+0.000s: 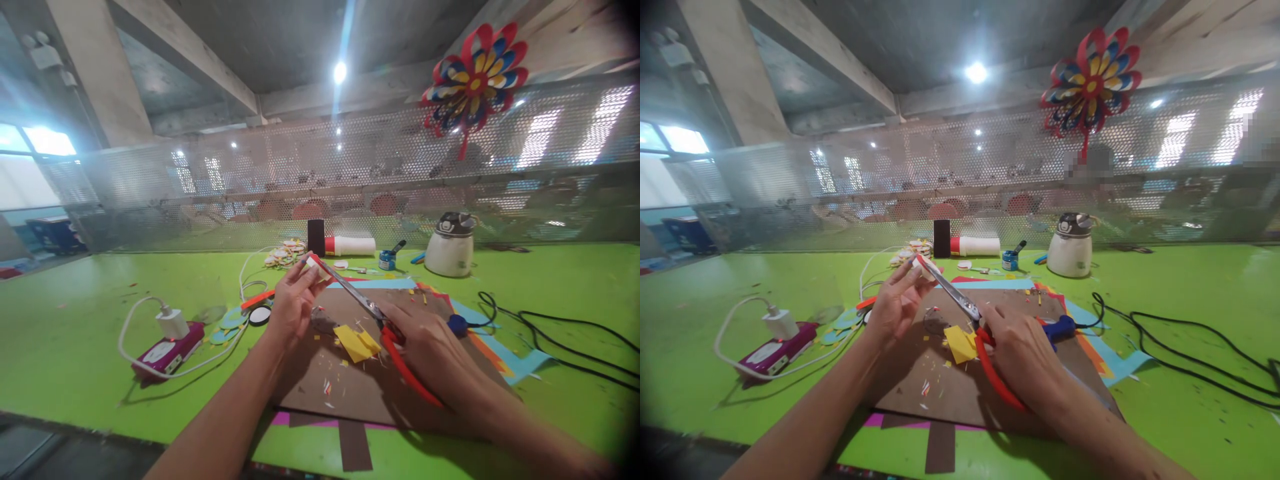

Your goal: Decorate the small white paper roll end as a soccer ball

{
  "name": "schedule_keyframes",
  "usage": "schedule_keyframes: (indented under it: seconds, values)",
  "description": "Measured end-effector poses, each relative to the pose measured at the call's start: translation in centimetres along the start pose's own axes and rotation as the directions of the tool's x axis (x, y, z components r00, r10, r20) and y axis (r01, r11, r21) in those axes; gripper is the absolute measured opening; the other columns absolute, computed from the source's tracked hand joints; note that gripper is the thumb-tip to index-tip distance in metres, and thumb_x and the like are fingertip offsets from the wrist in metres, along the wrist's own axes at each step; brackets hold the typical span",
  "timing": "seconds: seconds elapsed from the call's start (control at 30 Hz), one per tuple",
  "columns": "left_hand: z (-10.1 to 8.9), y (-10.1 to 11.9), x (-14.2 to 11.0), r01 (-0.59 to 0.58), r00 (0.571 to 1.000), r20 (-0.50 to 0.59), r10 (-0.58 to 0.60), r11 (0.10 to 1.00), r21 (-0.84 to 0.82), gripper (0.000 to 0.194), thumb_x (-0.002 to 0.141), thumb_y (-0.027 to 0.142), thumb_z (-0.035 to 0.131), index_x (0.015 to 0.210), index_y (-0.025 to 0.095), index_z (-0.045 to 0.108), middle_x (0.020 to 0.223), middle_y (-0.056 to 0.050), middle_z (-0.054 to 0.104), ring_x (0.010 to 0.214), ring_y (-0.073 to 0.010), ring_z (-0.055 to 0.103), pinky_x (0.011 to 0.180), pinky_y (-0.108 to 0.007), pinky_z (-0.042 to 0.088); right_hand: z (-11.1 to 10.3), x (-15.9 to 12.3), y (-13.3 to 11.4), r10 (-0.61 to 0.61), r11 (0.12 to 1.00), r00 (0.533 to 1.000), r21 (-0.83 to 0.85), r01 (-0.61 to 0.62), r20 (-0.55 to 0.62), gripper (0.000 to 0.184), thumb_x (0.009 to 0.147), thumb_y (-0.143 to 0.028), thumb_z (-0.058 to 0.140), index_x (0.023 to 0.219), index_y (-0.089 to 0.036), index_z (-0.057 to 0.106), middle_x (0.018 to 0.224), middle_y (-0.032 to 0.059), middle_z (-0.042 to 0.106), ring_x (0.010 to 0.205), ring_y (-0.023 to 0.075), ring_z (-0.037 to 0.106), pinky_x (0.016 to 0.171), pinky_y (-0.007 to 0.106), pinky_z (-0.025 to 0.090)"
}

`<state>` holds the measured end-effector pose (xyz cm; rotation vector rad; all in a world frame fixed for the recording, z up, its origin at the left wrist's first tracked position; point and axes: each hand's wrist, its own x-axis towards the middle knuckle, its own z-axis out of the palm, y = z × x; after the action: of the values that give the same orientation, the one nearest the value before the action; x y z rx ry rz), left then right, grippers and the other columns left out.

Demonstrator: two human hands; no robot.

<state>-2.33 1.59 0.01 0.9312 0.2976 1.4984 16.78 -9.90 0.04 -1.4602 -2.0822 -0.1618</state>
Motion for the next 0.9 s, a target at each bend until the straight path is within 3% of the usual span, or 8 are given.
schedule_keyframes:
  seconds: [0.17,0.4,0.7,0.9]
  values:
    - [0.2,0.3,0.2,0.010,0.999,-0.039,-0.010,1.000,-0.011,0.023,0.080,0.022,0.083,0.100,0.013,0.076,0.095,-0.006,0.078,0.085,-0.0179,0.073,0.089,-0.037,0.057,0.4,0.1,0.4,-0.007,1.000,1.000,-0.023,0.007,0.002,0.025,0.087,-0.022,0.055,0.107,-0.020,0.069,0.080,0.0084,0.072,0.071,0.0226,0.065,0.067,0.032,0.047]
    - [0.3,0.3,0.3,0.025,0.996,-0.080,-0.029,0.998,-0.050,0.021,0.081,0.014,0.080,0.101,0.014,0.076,0.095,-0.006,0.078,0.085,-0.0184,0.074,0.087,-0.036,0.059,1.1,0.4,1.1,0.013,1.000,1.000,-0.025,-0.013,0.023,0.021,0.087,-0.018,0.054,0.100,-0.019,0.070,0.080,0.0077,0.073,0.068,0.0208,0.064,0.066,0.031,0.046]
    - [-0.3,-0.2,0.4,0.020,0.998,-0.059,-0.023,0.999,-0.049,0.023,0.084,0.015,0.078,0.107,0.014,0.075,0.097,-0.007,0.078,0.086,-0.0187,0.074,0.088,-0.037,0.059,1.1,0.6,1.3,0.028,1.000,0.999,-0.009,-0.028,0.028,0.020,0.088,-0.017,0.053,0.098,-0.019,0.070,0.083,0.0088,0.073,0.082,0.0240,0.067,0.076,0.033,0.048]
    - [0.0,-0.2,0.3,0.021,0.998,-0.055,-0.024,0.998,-0.054,0.025,0.083,0.015,0.079,0.108,0.015,0.075,0.096,-0.006,0.078,0.087,-0.0186,0.074,0.092,-0.038,0.058,0.3,0.4,0.6,0.007,1.000,0.999,0.023,-0.008,0.032,0.021,0.088,-0.019,0.053,0.101,-0.019,0.069,0.082,0.0090,0.072,0.075,0.0231,0.064,0.071,0.033,0.048]
